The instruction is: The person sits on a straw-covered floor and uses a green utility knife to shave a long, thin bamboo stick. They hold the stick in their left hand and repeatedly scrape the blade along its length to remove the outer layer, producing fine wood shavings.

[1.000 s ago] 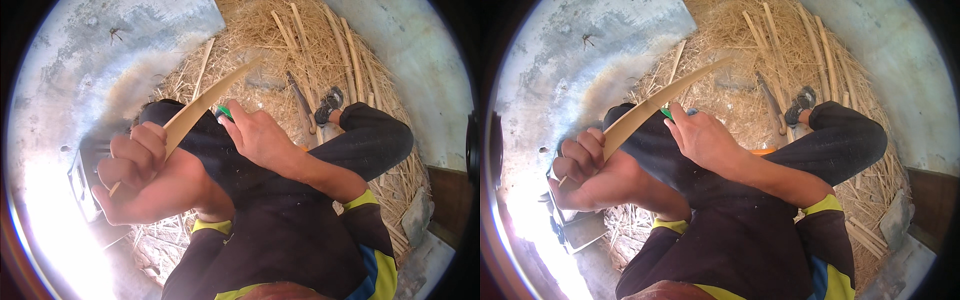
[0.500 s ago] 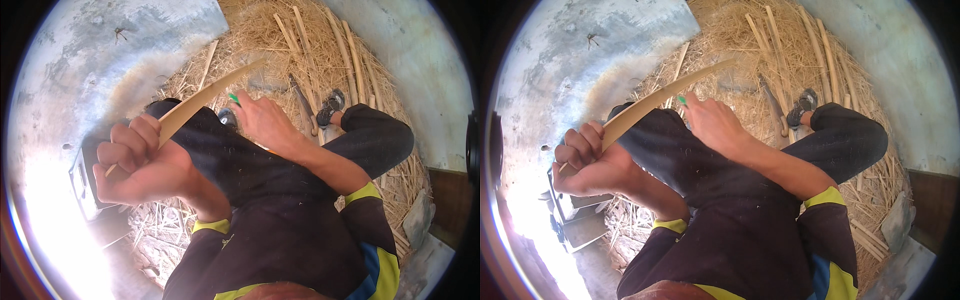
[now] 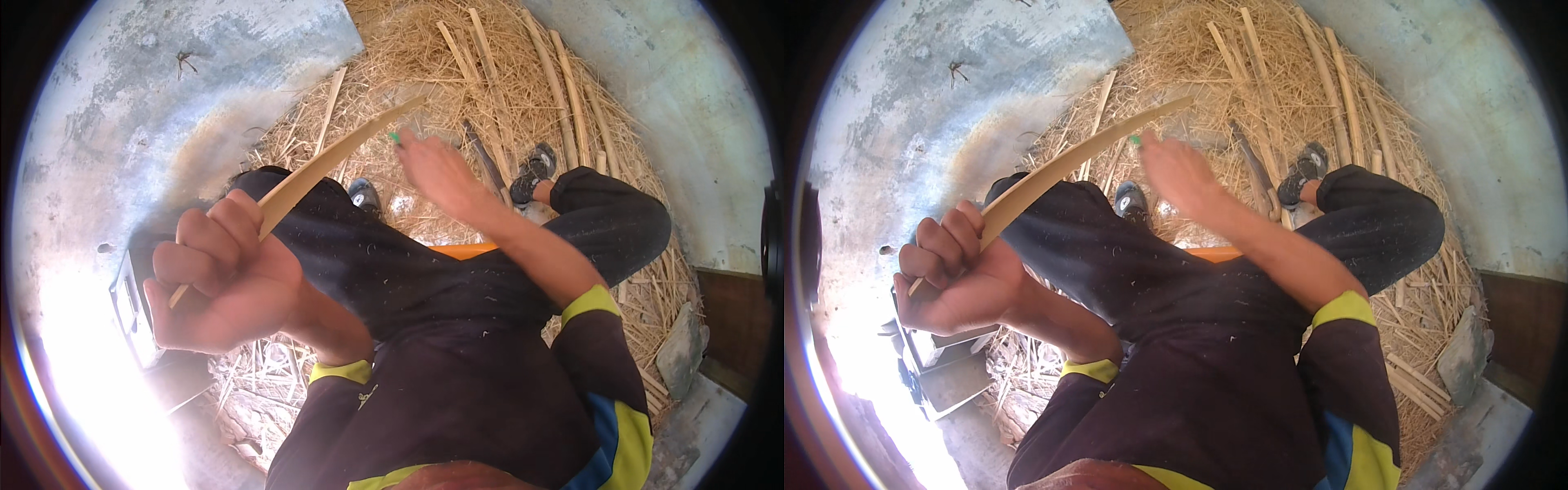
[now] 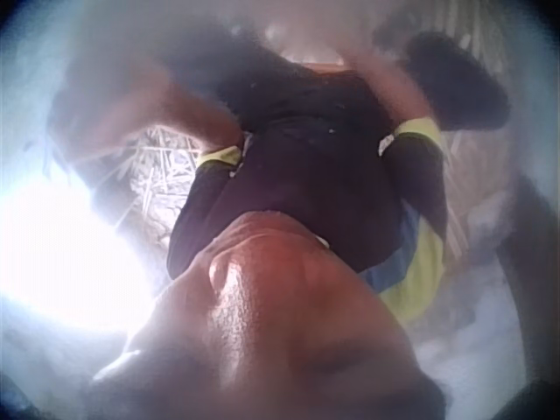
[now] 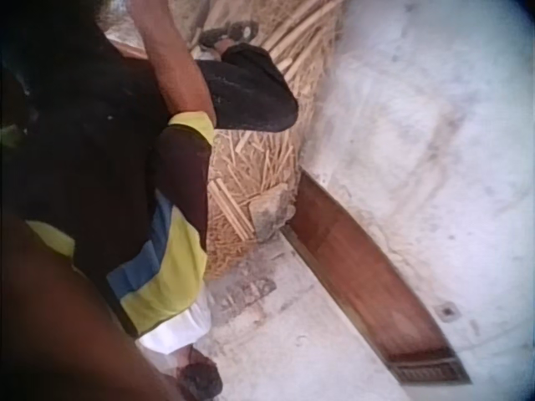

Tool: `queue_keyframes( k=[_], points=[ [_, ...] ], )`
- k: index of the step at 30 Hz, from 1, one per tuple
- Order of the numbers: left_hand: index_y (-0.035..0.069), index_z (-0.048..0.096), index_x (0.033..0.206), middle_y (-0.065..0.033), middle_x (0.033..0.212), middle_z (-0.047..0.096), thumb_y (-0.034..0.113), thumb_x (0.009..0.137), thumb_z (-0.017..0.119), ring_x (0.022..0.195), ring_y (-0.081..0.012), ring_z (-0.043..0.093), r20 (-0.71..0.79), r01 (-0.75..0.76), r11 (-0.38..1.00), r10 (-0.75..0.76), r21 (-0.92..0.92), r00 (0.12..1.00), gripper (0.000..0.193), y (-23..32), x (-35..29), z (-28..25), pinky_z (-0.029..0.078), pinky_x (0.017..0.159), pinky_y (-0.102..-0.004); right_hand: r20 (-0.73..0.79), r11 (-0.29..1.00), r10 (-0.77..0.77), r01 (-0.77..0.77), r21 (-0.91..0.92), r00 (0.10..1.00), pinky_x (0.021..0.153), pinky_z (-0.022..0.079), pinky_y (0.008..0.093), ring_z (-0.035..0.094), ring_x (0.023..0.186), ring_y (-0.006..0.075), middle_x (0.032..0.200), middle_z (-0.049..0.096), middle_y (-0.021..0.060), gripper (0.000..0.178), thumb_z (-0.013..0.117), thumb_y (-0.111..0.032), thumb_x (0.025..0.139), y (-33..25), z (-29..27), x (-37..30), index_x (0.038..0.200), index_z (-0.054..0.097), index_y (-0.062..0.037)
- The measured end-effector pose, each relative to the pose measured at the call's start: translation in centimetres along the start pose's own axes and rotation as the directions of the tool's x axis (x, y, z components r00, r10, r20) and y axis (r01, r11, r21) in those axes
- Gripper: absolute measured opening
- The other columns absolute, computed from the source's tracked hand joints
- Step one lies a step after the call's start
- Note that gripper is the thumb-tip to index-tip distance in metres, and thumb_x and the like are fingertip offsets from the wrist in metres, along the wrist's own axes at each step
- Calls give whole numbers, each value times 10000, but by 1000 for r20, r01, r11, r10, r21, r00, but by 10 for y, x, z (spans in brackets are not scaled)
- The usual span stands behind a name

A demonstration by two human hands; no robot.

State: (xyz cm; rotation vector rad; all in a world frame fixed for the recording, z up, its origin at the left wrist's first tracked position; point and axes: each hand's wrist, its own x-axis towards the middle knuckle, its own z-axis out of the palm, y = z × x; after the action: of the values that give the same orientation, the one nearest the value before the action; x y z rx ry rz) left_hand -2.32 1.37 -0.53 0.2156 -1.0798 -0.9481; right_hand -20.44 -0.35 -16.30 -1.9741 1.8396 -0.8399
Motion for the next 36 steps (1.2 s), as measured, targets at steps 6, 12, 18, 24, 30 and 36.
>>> queue_keyframes(
  k=[6, 12, 18, 24, 30, 36],
  points=[
    [162, 229, 516, 27, 466, 167, 316, 851, 340, 414, -87, 92, 84, 14, 1000, -14, -1, 996, 385, 2, -2, -1, 136, 449, -289, -2, 980, -24, 24, 197, 1000, 461, 434, 472, 559, 498, 403, 533, 537, 229, 234, 489, -201, 920, -33, -9, -13, 949, 472, 31],
    [161, 229, 513, 30, 461, 164, 296, 848, 330, 409, -89, 83, 251, 86, 994, -67, -66, 966, 375, 5, 3, -16, 131, 447, -290, 58, 987, -44, 34, 157, 997, 468, 464, 459, 580, 519, 398, 555, 551, 235, 252, 475, -202, 928, -30, -19, -11, 984, 490, 43],
    [160, 235, 507, 29, 460, 167, 288, 843, 320, 407, -92, 83, 287, 82, 991, -48, -107, 957, 369, 1, 5, -16, 128, 441, -293, 77, 995, 75, -80, 65, 994, 437, 433, 453, 556, 474, 384, 539, 545, 217, 247, 483, -199, 924, 7, 2, -14, 987, 493, 39],
    [155, 234, 505, 24, 463, 169, 269, 833, 331, 408, -92, 86, 322, 90, 993, -60, -79, 945, 360, 5, 4, -14, 131, 443, -292, 20, 979, -19, 15, 201, 1000, 430, 422, 453, 545, 459, 393, 541, 545, 220, 237, 492, -191, 919, -14, 4, -11, 1000, 492, 32],
    [132, 318, 519, 10, 462, 226, 244, 826, 289, 385, -115, 155, 309, 74, 996, -55, -48, 949, 328, 7, 7, -23, 173, 441, -297, 8, 986, 0, -1, 168, 1000, 436, 429, 457, 547, 462, 401, 541, 553, 216, 248, 489, -194, 922, 5, 13, -2, 996, 491, 43],
    [155, 234, 502, 19, 462, 167, 234, 820, 318, 414, -95, 84, 243, 86, 992, -61, -95, 968, 338, 3, 6, -17, 133, 450, -296, 47, 995, 85, -87, 43, 995, 474, 478, 434, 598, 581, 395, 612, 576, 239, 256, 473, -199, 927, 29, 23, -1, 979, 500, 50]
  ],
)
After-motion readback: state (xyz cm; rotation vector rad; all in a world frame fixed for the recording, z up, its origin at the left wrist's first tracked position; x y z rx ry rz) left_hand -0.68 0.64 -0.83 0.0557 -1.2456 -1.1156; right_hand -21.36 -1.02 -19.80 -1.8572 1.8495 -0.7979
